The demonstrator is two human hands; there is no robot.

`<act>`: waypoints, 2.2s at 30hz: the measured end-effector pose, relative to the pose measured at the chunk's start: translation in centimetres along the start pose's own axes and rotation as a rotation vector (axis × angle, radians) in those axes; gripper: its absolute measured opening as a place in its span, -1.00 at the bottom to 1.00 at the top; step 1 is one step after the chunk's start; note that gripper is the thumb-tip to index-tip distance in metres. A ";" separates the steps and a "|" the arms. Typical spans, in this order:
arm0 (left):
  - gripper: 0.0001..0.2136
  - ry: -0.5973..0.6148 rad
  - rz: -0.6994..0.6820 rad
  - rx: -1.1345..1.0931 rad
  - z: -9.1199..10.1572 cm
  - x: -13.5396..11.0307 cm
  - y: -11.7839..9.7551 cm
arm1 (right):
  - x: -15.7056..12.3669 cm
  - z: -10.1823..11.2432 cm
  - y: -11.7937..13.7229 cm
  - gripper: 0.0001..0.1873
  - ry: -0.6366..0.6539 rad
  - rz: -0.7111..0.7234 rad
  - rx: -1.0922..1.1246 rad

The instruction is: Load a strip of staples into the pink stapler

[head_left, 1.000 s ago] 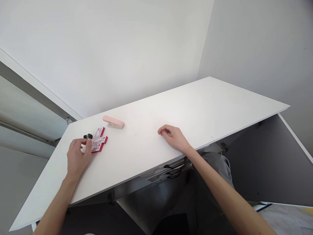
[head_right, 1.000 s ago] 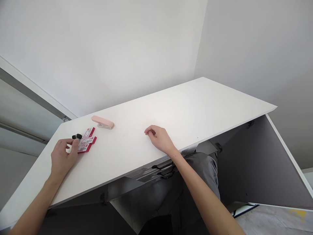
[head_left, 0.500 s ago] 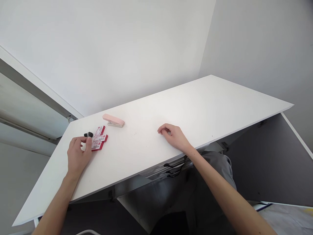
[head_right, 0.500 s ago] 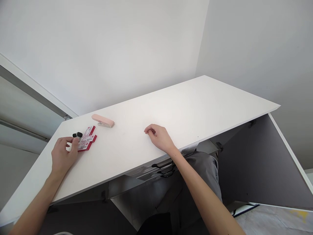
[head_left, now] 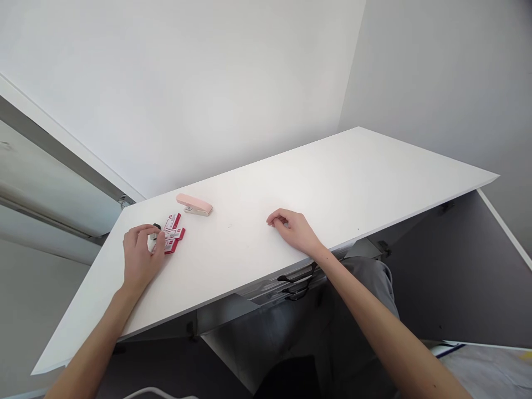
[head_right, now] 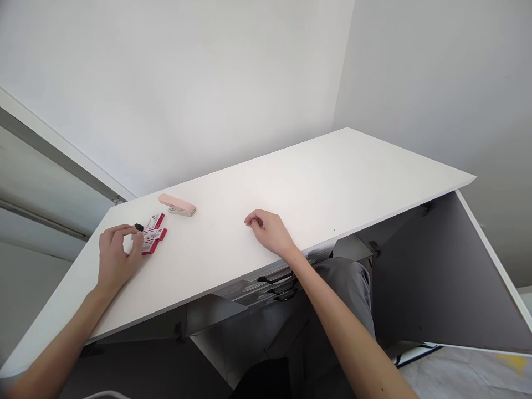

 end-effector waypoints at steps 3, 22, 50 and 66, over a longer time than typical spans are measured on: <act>-0.72 0.040 -0.110 0.019 -0.4 0.7 -2.4 | 0.0 0.0 0.0 -0.73 0.003 -0.001 -0.007; -0.59 0.690 -0.148 0.140 -7.8 12.2 -3.8 | 0.1 0.1 -0.1 -0.72 0.014 0.033 -0.008; -0.73 0.717 0.033 -0.916 -12.5 3.2 -18.1 | -0.4 -0.6 2.4 -0.76 0.024 0.190 -0.221; -0.44 0.678 -0.052 -0.948 -12.2 1.3 -20.2 | 0.0 -2.2 1.7 -0.81 0.189 0.057 -0.088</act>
Point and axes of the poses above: each hand's wrist, its own x-axis towards the middle knuckle, its own z-axis out of the back of the hand, y = z × x, the point moved 10 cm from there along x, towards the middle knuckle
